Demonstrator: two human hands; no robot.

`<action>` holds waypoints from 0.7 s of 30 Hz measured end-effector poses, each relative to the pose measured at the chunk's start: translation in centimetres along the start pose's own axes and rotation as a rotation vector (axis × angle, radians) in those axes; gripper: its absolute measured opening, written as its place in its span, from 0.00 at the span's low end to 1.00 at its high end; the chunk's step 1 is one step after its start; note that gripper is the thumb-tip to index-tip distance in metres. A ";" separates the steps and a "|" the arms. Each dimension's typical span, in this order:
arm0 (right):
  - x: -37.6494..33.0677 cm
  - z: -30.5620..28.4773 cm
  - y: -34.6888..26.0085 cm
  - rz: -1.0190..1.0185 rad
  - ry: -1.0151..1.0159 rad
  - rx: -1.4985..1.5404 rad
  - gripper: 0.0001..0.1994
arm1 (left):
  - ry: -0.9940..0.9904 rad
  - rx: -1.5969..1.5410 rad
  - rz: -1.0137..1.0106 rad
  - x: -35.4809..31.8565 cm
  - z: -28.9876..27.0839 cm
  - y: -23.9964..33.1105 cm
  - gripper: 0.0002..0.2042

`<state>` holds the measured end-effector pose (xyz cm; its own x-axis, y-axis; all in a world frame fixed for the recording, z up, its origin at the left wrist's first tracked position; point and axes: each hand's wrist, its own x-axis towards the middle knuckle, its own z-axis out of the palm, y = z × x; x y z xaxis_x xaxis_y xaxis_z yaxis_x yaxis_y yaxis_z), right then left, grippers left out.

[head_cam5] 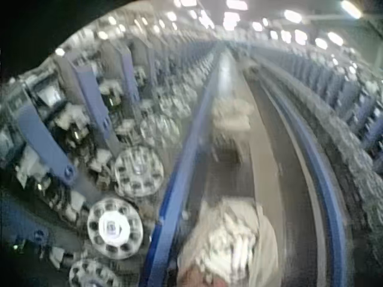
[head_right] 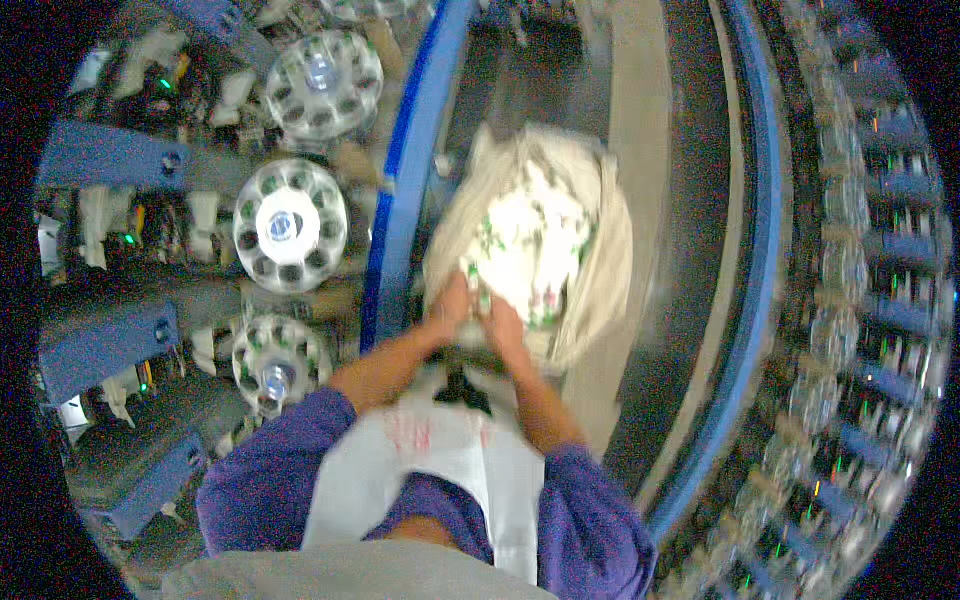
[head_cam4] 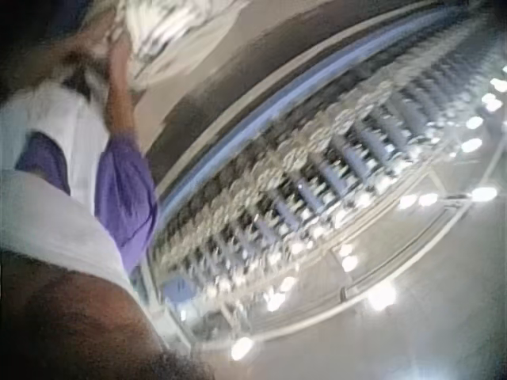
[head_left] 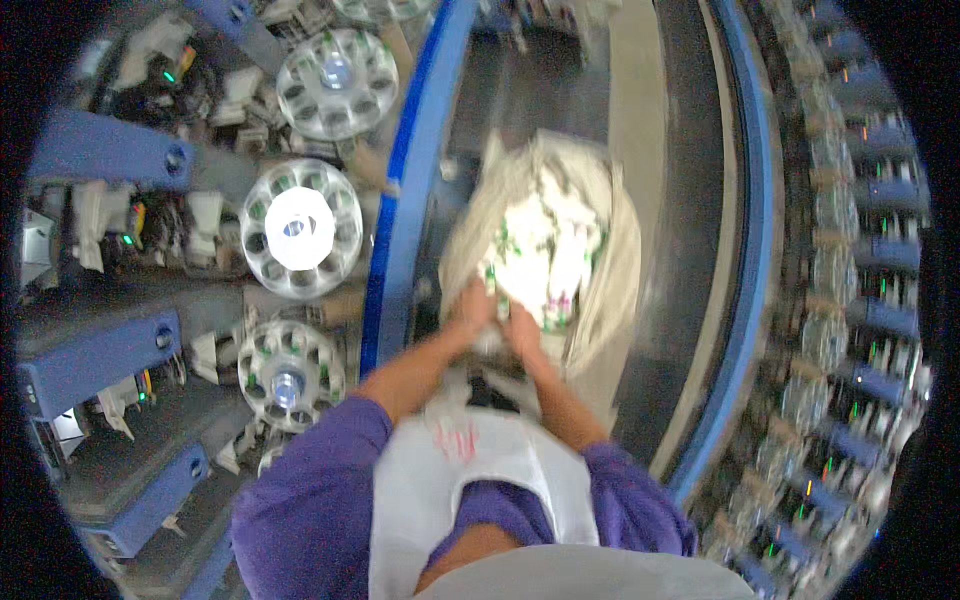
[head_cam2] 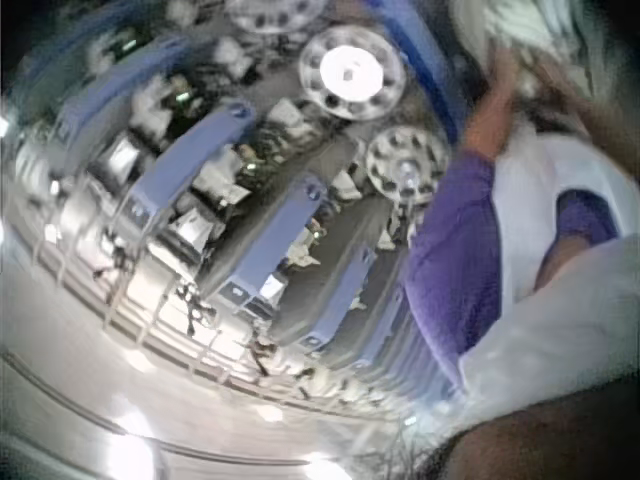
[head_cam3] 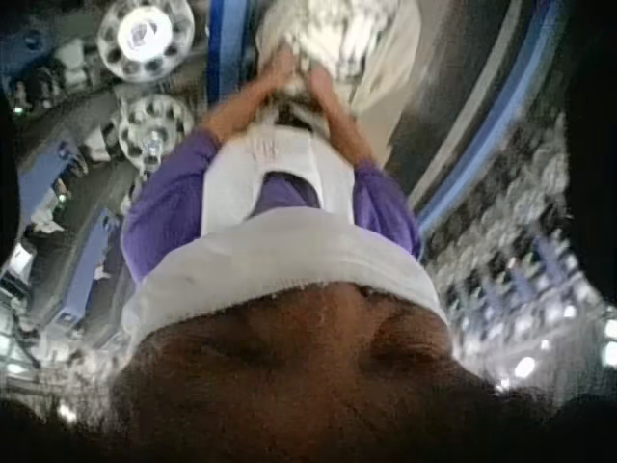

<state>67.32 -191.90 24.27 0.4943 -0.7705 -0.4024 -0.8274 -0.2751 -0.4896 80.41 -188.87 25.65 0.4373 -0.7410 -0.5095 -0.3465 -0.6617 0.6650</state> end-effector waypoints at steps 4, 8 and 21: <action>4.8 -6.4 0.2 -0.167 -0.064 0.322 0.21 | -0.070 0.204 -0.038 5.0 -1.6 4.4 0.24; 9.4 -15.8 -3.1 -0.104 -0.230 0.751 0.21 | 0.160 0.039 0.387 7.2 -7.7 6.9 0.18; 16.4 -34.3 -21.8 -0.629 -0.228 1.025 0.28 | 0.104 -0.797 0.614 9.1 -32.9 19.3 0.14</action>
<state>84.31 -218.27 54.90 0.8530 -0.5197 0.0485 0.1149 0.0963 -0.9887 105.05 -204.65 51.80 0.4530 -0.8889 0.0684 0.1026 0.1282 0.9864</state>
